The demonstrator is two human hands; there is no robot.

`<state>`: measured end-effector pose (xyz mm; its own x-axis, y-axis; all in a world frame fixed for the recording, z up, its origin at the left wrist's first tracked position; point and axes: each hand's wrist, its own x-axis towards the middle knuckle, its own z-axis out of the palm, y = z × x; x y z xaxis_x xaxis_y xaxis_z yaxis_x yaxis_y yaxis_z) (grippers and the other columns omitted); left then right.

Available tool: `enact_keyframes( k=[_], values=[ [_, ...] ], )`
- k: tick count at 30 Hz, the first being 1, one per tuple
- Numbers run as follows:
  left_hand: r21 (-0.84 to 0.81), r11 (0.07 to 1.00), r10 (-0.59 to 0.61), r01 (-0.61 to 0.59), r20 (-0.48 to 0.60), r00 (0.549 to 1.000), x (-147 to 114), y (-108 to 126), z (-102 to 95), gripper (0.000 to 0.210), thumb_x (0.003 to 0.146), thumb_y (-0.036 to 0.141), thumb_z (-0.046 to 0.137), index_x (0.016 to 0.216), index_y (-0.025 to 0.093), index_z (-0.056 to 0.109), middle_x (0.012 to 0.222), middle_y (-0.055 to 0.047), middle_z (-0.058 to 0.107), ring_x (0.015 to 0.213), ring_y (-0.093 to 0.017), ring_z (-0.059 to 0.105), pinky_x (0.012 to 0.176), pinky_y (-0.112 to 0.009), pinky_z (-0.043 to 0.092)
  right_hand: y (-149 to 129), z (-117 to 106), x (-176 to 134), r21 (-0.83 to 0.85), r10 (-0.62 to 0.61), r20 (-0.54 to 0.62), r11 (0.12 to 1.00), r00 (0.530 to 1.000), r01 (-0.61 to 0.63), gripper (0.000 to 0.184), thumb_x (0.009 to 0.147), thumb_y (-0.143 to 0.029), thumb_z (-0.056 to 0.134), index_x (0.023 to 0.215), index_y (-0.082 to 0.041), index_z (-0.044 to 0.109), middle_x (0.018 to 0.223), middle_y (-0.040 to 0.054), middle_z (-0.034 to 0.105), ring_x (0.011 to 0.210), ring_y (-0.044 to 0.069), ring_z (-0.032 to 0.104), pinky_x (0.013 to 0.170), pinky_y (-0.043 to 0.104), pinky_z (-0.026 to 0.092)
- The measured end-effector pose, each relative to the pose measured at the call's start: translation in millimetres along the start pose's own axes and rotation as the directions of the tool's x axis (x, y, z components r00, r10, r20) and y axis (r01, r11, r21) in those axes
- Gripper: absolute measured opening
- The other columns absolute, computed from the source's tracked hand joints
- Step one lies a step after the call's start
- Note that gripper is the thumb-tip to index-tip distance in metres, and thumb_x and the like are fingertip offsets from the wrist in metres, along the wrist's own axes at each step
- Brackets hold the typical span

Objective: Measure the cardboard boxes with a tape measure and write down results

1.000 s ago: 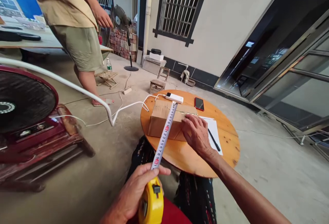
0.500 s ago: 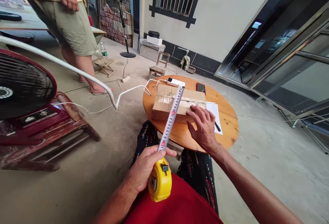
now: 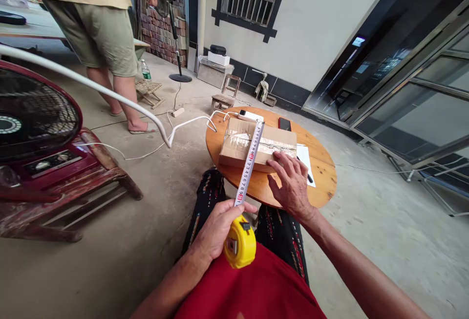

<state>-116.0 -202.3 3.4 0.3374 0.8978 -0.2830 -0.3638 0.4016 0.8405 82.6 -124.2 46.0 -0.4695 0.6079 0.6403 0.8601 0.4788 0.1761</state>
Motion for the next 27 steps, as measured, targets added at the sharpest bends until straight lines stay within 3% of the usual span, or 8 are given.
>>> enact_keyframes(
  k=[10,27],
  values=[
    [0.008,1.0,0.013,-0.013,0.008,1.0,-1,-3,8.1,0.032,0.083,0.037,0.054,0.095,0.013,0.072,0.058,-0.003,0.066,0.053,-0.015,0.057,0.057,-0.025,0.038,-17,0,-16,0.027,0.044,-0.046,0.999,0.998,-0.043,0.04,0.082,-0.014,0.058,0.12,-0.026,0.053,0.136,0.0095,0.053,0.128,0.027,0.045,0.103,0.048,0.032],
    [0.049,0.998,0.03,-0.027,-0.048,0.998,-1,-7,17.9,0.03,0.08,0.035,0.055,0.091,0.013,0.073,0.06,-0.001,0.063,0.053,-0.014,0.05,0.058,-0.026,0.035,-14,-3,-8,0.079,0.061,-0.025,0.995,0.998,-0.059,0.041,0.08,-0.013,0.059,0.119,-0.024,0.055,0.136,0.0086,0.054,0.128,0.026,0.046,0.105,0.048,0.032]
  ],
)
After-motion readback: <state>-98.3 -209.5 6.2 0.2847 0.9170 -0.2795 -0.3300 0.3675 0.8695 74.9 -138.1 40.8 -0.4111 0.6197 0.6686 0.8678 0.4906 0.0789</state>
